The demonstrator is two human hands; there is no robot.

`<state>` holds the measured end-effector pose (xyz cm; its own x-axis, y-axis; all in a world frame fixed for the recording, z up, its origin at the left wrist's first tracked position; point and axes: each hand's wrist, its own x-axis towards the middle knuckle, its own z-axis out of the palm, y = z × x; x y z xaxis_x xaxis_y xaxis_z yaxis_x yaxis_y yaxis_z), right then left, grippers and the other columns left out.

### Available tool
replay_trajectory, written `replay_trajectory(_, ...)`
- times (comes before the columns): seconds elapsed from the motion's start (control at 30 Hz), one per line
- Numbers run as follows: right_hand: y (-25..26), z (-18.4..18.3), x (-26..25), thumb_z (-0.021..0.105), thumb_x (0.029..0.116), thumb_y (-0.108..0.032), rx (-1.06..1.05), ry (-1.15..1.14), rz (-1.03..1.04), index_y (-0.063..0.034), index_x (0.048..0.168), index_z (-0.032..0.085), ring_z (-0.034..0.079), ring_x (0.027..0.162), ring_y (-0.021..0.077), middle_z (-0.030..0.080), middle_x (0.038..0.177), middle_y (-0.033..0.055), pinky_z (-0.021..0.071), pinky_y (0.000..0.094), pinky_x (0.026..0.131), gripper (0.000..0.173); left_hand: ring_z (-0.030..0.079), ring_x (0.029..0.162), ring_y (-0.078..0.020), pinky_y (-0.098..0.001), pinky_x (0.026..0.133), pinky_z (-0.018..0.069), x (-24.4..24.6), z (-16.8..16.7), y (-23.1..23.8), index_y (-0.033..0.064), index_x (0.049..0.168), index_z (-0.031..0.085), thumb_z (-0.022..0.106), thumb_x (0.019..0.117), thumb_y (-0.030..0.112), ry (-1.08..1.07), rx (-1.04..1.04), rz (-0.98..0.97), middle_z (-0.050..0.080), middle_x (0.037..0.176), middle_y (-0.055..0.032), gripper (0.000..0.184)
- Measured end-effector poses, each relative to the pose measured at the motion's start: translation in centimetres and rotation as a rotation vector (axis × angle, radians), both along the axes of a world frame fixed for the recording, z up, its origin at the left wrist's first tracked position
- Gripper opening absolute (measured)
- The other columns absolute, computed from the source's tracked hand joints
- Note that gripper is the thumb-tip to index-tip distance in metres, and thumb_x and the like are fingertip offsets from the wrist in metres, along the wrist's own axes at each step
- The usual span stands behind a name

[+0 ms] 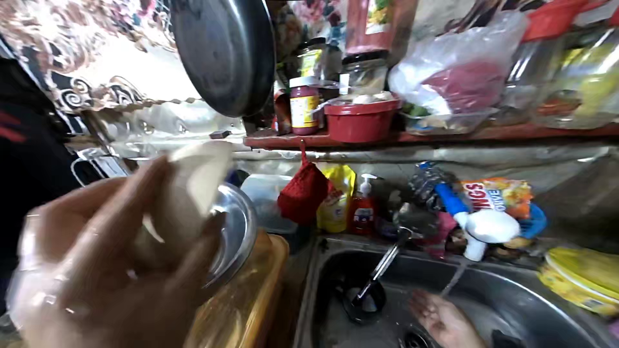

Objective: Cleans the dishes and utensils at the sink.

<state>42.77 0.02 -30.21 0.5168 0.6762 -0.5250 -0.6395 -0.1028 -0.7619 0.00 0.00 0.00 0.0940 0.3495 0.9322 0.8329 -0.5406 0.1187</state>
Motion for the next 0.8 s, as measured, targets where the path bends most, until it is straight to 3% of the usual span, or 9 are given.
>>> replay_trajectory(0.1,1.8,2.2,-0.5,0.052,0.1066,-0.019,-0.065,-0.089,-0.053,0.0006,0.130,0.056,0.065,0.089,0.0207,0.065,0.111,0.0155,0.0547,0.0361,0.076,0.031,0.056,0.118,-0.0358,-0.0547,0.091,0.0496,0.6,0.8,0.4,0.0244,0.147,0.057,0.082,0.0827,0.042,-0.084,-0.186,0.277,0.052,0.137,-0.0198,0.071)
replay_trajectory(0.17,3.0,2.6,-0.8,0.054,0.1059,-0.019,-0.091,-0.172,-0.020,0.0013,0.132,0.056,0.065,0.094,0.0241,0.064,0.117,0.0187,0.0540,0.0391,0.078,0.033,0.049,0.123,-0.0529,-0.0733,0.089,0.0427,0.9,0.1,1.2,0.0311,0.146,0.057,0.082,0.0827,0.040,-0.070,-0.327,0.400,0.047,0.142,-0.0277,0.069)
replay_trajectory(0.2,3.6,2.8,-1.0,0.055,0.1056,-0.019,-0.099,-0.204,-0.004,0.0014,0.133,0.055,0.065,0.099,0.0265,0.064,0.121,0.0201,0.0540,0.0415,0.081,0.034,0.046,0.124,-0.0580,-0.0781,0.086,0.0401,0.9,-0.5,1.7,0.0342,0.144,0.059,0.084,0.0813,0.039,-0.048,-0.387,0.442,0.046,0.143,-0.0292,0.067)
replay_trajectory(0.3,5.0,3.1,-1.8,0.059,0.1046,-0.020,-0.077,-0.255,0.033,-0.0006,0.138,0.054,0.061,0.118,0.0349,0.058,0.136,0.0226,0.0529,0.0508,0.093,0.039,0.044,0.124,-0.0615,-0.0801,0.088,0.0374,1.4,-1.8,2.4,0.0348,0.139,0.063,0.089,0.0767,0.037,0.086,-0.501,0.524,0.047,0.144,-0.0289,0.068)
replay_trajectory(0.43,7.0,3.5,-2.4,0.058,0.1055,-0.027,0.018,-0.228,0.095,-0.0087,0.149,0.047,0.054,0.130,0.0351,0.052,0.147,0.0190,0.0487,0.0562,0.101,0.049,0.046,0.128,-0.0564,-0.0775,0.092,0.0377,1.6,-1.6,1.6,0.0299,0.136,0.068,0.086,0.0797,0.043,0.279,-0.623,0.491,0.053,0.143,-0.0235,0.060)
replay_trajectory(0.53,8.1,3.9,-2.7,0.057,0.1063,-0.031,0.006,-0.274,0.141,-0.0078,0.140,0.055,0.062,0.117,0.0299,0.064,0.131,0.0145,0.0509,0.0531,0.093,0.041,0.044,0.134,-0.0517,-0.0748,0.098,0.0360,1.4,-1.2,1.3,0.0269,0.132,0.070,0.077,0.0886,0.045,0.247,-0.728,0.444,0.056,0.144,-0.0187,0.048)
replay_trajectory(0.67,8.6,5.1,-3.1,0.056,0.1073,-0.024,-0.033,-0.360,0.124,-0.0042,0.127,0.062,0.070,0.081,0.0234,0.073,0.096,0.0109,0.0568,0.0412,0.067,0.028,0.047,0.132,-0.0497,-0.0726,0.099,0.0379,0.8,-1.6,0.9,0.0220,0.131,0.071,0.069,0.0924,0.044,0.190,-0.617,0.331,0.059,0.140,-0.0187,0.045)
replay_trajectory(0.8,8.0,7.2,-3.1,0.055,0.1079,-0.020,0.049,-0.388,0.048,-0.0006,0.124,0.061,0.072,0.076,0.0235,0.073,0.092,0.0130,0.0596,0.0391,0.062,0.026,0.047,0.137,-0.0456,-0.0626,0.108,0.0406,2.2,-1.5,0.1,0.0151,0.133,0.069,0.061,0.0943,0.054,0.116,-0.423,0.154,0.061,0.139,-0.0170,0.055)
